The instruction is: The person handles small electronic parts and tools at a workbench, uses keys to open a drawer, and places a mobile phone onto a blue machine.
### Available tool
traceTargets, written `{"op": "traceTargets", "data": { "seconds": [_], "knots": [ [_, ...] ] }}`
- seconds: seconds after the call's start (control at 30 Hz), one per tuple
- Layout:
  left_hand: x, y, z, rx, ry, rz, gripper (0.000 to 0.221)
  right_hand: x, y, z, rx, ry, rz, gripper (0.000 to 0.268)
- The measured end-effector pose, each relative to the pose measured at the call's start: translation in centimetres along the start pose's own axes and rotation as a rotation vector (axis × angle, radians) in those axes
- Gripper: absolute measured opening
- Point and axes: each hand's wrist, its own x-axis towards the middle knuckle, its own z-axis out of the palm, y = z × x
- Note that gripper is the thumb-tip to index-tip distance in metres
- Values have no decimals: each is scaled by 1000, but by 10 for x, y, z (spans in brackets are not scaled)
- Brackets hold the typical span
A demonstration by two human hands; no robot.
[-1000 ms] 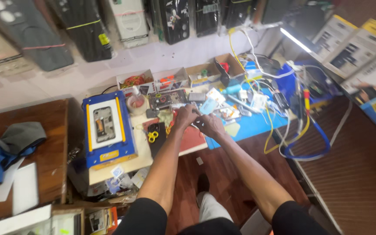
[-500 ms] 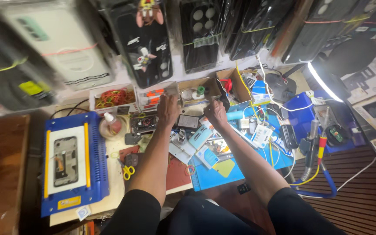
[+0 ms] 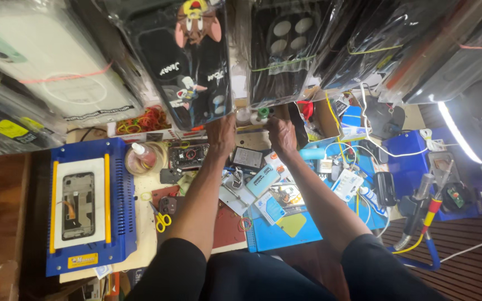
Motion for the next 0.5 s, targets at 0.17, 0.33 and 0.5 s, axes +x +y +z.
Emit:
{"op": "traceTargets", "data": {
  "seconds": [0.17,0.33,0.5],
  "knots": [
    [2,5,-18,12,229,96,16,-1,-10,-5,51,7,33,20],
    [-8,-3,-35,-43,105,15,21,-4,-21,-20,-18,-108,95,25],
    [-15,-42,-83,-43,-179,-98,16,-3,-15,-30,-216,-114,-192,45]
  ]
}}
